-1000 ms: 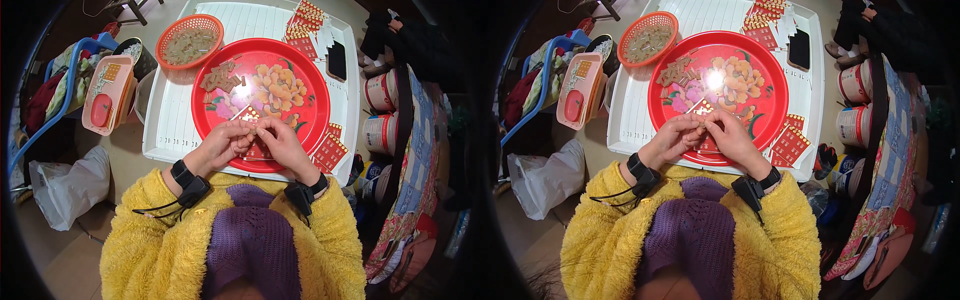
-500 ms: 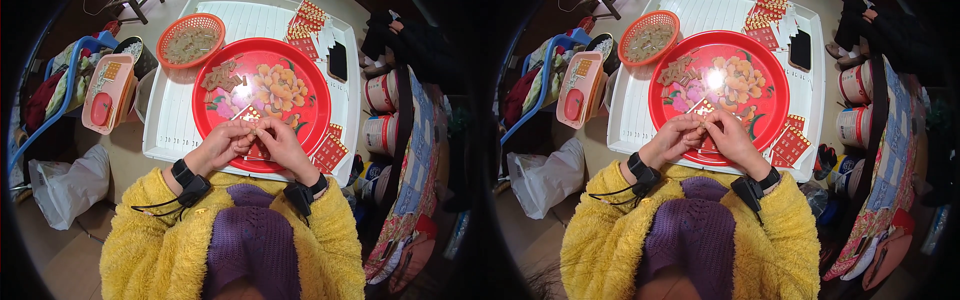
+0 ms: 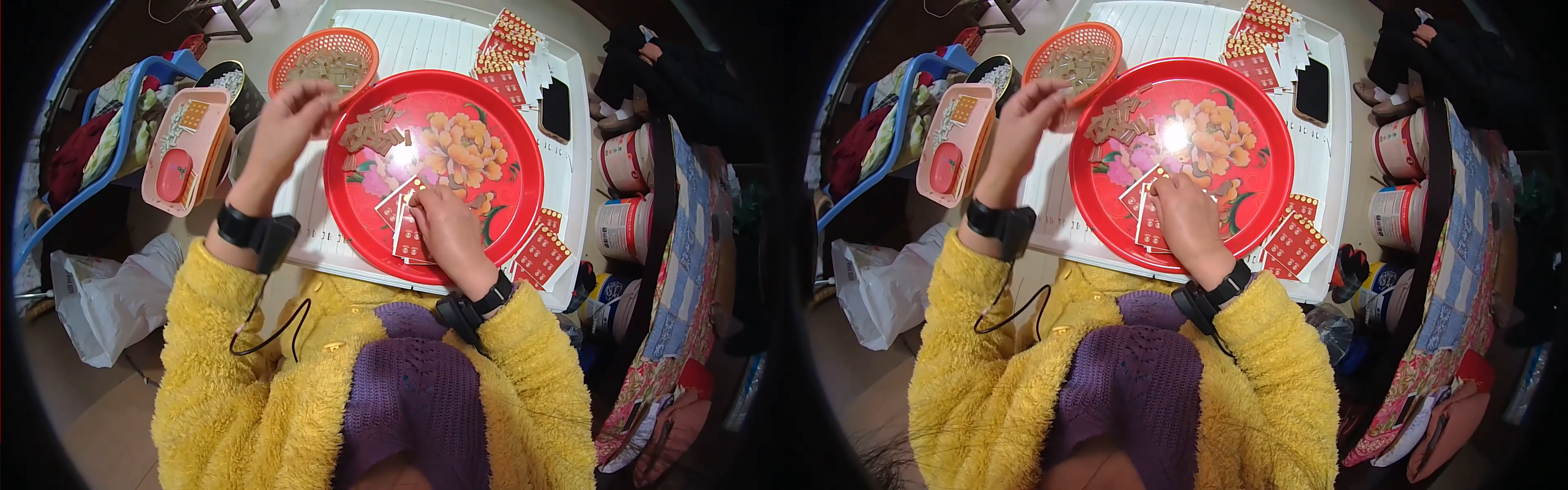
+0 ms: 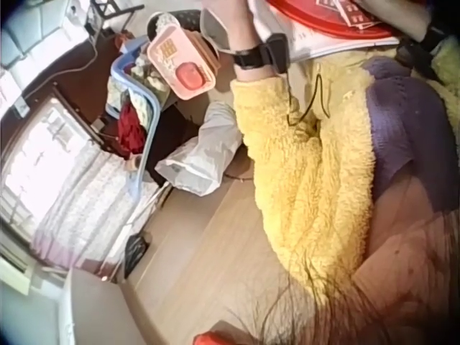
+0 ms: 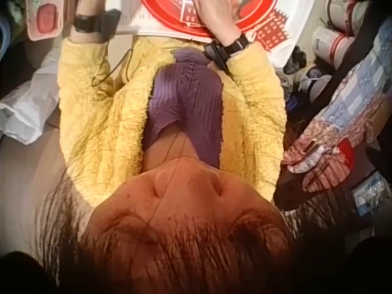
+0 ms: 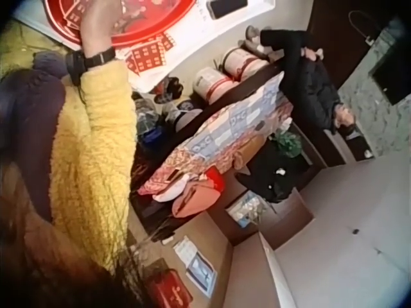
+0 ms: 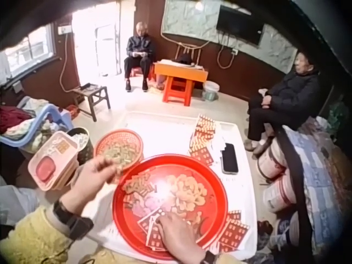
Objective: The person picks up small metal pieces from a tray and inserts them into red cards by hand, then stacks the completed cards on the table.
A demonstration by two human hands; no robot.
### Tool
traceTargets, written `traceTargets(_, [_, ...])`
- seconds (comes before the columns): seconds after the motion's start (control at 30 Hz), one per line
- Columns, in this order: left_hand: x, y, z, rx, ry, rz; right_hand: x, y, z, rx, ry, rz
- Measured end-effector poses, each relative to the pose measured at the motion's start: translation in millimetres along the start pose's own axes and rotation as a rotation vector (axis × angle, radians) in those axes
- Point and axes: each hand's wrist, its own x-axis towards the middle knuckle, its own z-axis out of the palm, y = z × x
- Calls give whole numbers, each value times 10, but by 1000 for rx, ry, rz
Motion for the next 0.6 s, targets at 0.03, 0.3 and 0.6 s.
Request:
traceTargets(0.03, [44, 10, -26, 3, 6, 3, 8, -14, 2, -29, -33, 14])
traceTargets(0.3, [-171, -277, 172, 994, -148, 406, 37, 89, 28, -61, -72, -78])
traceTargets(0.6, [-171, -506, 364, 1350, -128, 483, 43, 45, -21, -97, -74, -123])
